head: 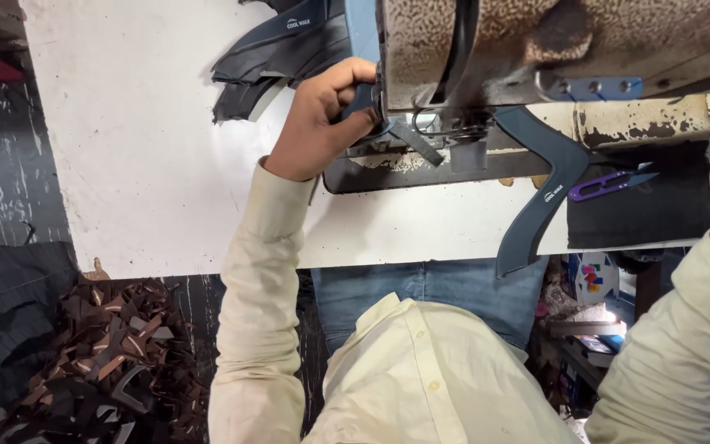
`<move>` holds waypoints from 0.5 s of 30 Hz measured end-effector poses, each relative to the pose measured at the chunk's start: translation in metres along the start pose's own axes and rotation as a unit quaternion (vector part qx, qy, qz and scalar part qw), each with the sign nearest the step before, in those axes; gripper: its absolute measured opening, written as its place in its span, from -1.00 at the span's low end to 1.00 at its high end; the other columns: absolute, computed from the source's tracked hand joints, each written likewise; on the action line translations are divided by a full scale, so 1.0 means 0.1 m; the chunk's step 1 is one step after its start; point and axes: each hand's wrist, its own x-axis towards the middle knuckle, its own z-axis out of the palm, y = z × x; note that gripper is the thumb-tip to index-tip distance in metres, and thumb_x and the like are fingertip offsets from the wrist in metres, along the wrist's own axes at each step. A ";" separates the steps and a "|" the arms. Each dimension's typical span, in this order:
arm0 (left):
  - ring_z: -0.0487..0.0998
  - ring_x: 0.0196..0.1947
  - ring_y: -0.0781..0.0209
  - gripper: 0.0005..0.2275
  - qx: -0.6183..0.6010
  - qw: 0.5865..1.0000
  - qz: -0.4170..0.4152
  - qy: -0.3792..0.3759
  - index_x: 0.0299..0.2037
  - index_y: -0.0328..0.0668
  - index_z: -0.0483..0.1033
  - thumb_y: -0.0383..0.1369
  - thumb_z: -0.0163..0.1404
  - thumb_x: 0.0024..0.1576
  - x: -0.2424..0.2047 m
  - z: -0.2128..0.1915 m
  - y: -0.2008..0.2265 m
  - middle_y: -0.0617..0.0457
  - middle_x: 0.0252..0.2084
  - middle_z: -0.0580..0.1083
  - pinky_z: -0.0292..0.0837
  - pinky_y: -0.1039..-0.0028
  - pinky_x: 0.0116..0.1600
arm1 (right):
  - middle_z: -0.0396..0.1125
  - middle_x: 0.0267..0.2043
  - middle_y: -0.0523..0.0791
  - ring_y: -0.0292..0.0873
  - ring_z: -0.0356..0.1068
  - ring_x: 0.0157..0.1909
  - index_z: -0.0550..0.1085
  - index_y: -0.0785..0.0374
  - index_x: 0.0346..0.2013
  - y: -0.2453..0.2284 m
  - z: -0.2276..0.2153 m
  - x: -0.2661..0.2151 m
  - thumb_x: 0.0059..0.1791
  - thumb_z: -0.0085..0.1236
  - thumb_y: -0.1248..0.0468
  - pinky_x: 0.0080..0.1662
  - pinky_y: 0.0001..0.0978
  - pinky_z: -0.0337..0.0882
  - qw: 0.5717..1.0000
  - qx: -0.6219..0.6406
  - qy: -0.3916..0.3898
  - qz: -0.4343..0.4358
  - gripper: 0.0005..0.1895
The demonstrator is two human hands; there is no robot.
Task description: Stitching upper components of shoes using an industrial sewing machine.
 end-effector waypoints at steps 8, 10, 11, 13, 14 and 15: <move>0.43 -0.21 0.48 -0.94 -0.039 0.948 0.103 0.300 -0.08 -0.35 0.48 -0.60 0.08 0.31 -0.20 0.73 -0.31 0.13 -0.20 0.46 0.33 0.64 -0.09 | 0.46 -0.12 -0.03 -0.17 0.50 -0.11 0.46 0.37 0.13 -1.58 2.40 0.72 0.22 0.02 0.24 0.01 -0.41 0.50 0.999 -0.010 -0.032 -0.002 -0.72; 0.45 -0.21 0.47 -0.92 -0.040 0.927 0.085 0.362 -0.06 -0.34 0.49 -0.55 0.08 0.30 -0.25 0.87 -0.25 0.12 -0.20 0.50 0.34 0.62 -0.09 | 0.46 -0.13 -0.04 -0.17 0.50 -0.11 0.46 0.36 0.13 -2.09 2.79 1.00 0.21 0.02 0.23 0.01 -0.41 0.50 0.999 -0.014 -0.041 -0.001 -0.72; 0.47 -0.21 0.45 -0.90 -0.040 0.922 0.077 0.378 -0.02 -0.35 0.50 -0.52 0.07 0.31 -0.27 0.91 -0.22 0.11 -0.19 0.52 0.37 0.61 -0.09 | 0.47 -0.13 -0.04 -0.17 0.51 -0.11 0.46 0.36 0.13 -2.39 3.02 1.14 0.21 0.02 0.23 0.01 -0.41 0.50 0.999 -0.016 -0.045 -0.001 -0.72; 0.49 -0.22 0.43 -0.87 -0.040 0.915 0.073 0.394 0.02 -0.36 0.50 -0.49 0.06 0.33 -0.33 0.97 -0.15 0.09 -0.19 0.53 0.40 0.59 -0.09 | 0.47 -0.13 -0.04 -0.17 0.51 -0.12 0.46 0.36 0.13 -2.81 3.34 1.36 0.21 0.02 0.23 0.02 -0.41 0.49 0.999 -0.018 -0.049 -0.005 -0.71; 0.51 -0.18 0.43 -0.82 -0.046 0.918 0.066 0.389 0.09 -0.34 0.48 -0.47 0.04 0.32 -0.37 1.00 -0.12 0.09 -0.13 0.55 0.42 0.60 -0.06 | 0.48 -0.09 -0.02 -0.16 0.53 -0.07 0.47 0.38 0.13 -2.88 3.46 1.44 0.18 0.08 0.33 0.04 -0.40 0.50 0.998 -0.001 -0.067 0.007 -0.74; 0.53 -0.15 0.43 -0.76 -0.052 0.920 0.059 0.383 0.16 -0.33 0.46 -0.45 0.02 0.31 -0.41 1.03 -0.09 0.10 -0.08 0.56 0.44 0.61 -0.04 | 0.49 -0.05 0.00 -0.15 0.55 -0.03 0.47 0.41 0.13 -2.95 3.57 1.53 0.15 0.14 0.42 0.06 -0.38 0.51 0.996 0.017 -0.085 0.019 -0.75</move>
